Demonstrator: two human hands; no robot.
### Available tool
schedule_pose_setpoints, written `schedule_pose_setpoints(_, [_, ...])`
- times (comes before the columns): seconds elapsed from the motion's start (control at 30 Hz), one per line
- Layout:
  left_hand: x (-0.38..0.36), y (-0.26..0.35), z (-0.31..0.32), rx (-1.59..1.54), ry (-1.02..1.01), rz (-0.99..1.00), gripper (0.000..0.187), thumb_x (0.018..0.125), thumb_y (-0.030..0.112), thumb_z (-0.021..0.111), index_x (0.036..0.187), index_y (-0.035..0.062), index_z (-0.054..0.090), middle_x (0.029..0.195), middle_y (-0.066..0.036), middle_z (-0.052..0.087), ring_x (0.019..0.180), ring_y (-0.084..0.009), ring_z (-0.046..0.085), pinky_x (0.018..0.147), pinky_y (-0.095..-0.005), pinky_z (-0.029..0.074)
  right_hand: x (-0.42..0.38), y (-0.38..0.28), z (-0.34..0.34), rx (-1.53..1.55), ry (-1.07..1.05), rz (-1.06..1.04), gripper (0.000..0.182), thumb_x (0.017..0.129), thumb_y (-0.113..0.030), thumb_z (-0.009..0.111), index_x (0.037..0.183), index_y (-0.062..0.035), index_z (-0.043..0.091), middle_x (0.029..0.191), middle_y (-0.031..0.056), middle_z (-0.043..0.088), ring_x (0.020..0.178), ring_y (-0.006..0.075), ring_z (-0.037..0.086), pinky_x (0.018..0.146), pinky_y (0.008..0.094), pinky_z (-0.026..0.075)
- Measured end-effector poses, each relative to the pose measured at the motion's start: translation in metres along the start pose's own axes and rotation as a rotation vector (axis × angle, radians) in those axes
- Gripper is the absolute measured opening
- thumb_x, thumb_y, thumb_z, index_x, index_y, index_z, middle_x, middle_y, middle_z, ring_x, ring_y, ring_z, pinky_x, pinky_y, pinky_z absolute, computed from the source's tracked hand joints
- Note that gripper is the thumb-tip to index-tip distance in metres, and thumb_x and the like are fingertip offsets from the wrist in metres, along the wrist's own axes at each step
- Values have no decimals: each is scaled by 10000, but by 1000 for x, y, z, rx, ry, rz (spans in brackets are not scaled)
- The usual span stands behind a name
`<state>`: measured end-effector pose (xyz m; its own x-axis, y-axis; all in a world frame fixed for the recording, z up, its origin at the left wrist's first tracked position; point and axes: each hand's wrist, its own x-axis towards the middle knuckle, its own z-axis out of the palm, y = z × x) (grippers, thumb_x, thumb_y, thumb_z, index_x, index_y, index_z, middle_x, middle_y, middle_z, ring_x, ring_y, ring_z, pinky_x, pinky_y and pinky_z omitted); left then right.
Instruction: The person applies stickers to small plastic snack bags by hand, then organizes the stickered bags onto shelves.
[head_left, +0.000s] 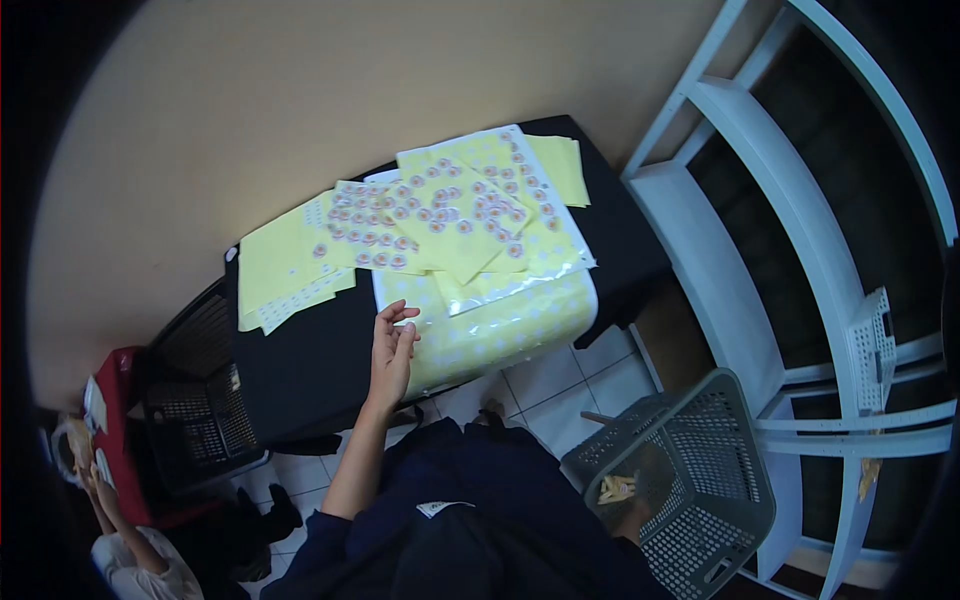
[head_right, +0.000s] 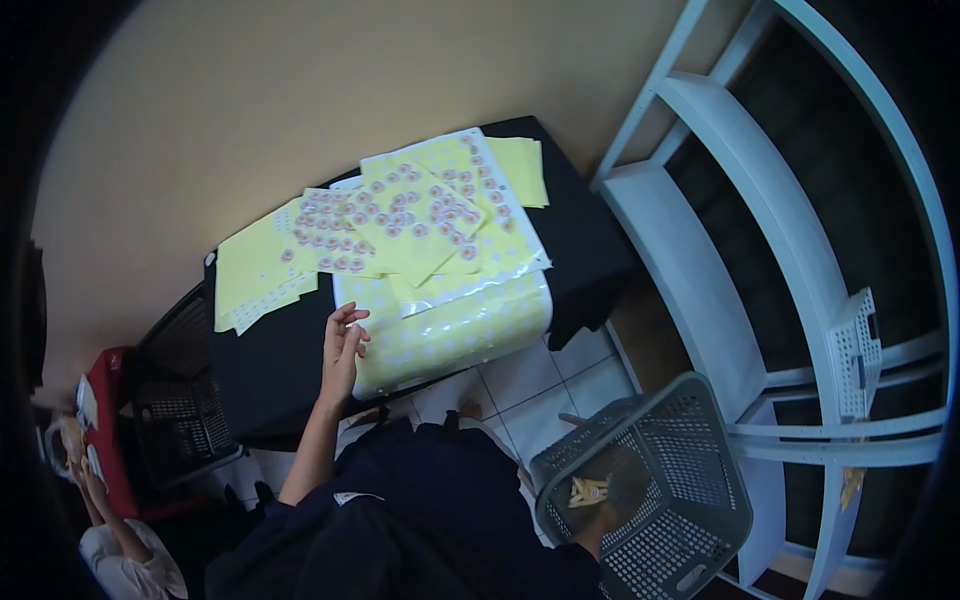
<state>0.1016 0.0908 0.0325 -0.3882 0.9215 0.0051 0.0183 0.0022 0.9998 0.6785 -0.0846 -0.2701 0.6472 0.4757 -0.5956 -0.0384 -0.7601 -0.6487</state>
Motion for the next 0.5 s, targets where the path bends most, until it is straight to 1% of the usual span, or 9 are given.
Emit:
schedule_pose_setpoints(0.07, [-2,1,-16,25,127,66,349,855,96,471,1176,6,367,1064,-77,470,785,-81,429,720,-219,378,-25,-66,-3,-170,690,46,239,822,-188,516,957,4,560,963,138,594,842,243,591,734,341,464])
schedule_pose_setpoints(0.1, [0,-8,-26,1,208,139,333,846,75,483,1160,11,391,1031,-66,491,742,-66,423,665,-189,376,-42,-97,-4,-249,1039,61,190,813,-159,516,897,-4,587,930,138,614,824,242,600,721,326,471])
schedule_pose_setpoints(0.17, [1,-7,-53,185,347,159,308,838,63,495,1134,17,426,986,-45,515,690,-48,417,590,-166,363,-39,-135,-17,-23,1259,-332,204,837,-162,493,895,11,586,869,153,622,796,259,606,718,316,480])
schedule_pose_setpoints(0.23, [3,-6,-82,264,478,190,278,828,66,510,1096,11,464,961,-31,529,651,-45,400,538,-176,337,-65,-201,-9,179,1237,-704,233,867,-157,448,917,27,580,902,171,612,829,268,599,723,321,479])
schedule_pose_setpoints(0.3, [5,-5,-113,386,578,205,275,821,68,519,1086,11,474,954,-34,531,655,-49,395,536,-176,324,-115,-275,23,236,1146,-832,267,903,-185,394,1007,11,543,880,144,589,734,210,566,592,281,466])
schedule_pose_setpoints(0.37, [8,-2,-138,402,636,149,267,809,76,529,1064,11,485,950,-53,532,703,-87,428,565,-208,333,-160,-330,69,263,1017,-1047,275,911,-179,379,1057,15,507,875,126,567,692,189,543,574,270,461])
schedule_pose_setpoints(0.43, [16,-1,-165,615,672,219,254,801,84,532,1039,3,491,947,-86,528,779,-150,467,643,-262,375,-209,-373,136,486,731,-1169,283,915,-178,369,1082,19,485,884,123,549,679,187,530,579,275,461])
schedule_pose_setpoints(0.47, [21,3,-176,684,640,257,252,794,86,533,1025,-5,490,955,-117,523,859,-216,486,746,-323,389,-230,-386,170,445,608,-1312,261,918,-169,359,1043,18,490,893,134,532,685,185,525,597,274,461])
schedule_pose_setpoints(0.5, [26,3,-189,714,605,266,254,790,80,532,1026,-5,488,979,-140,523,922,-254,498,814,-342,388,-255,-395,206,395,513,-1350,230,906,-169,392,975,21,499,882,132,517,716,182,523,621,265,456])
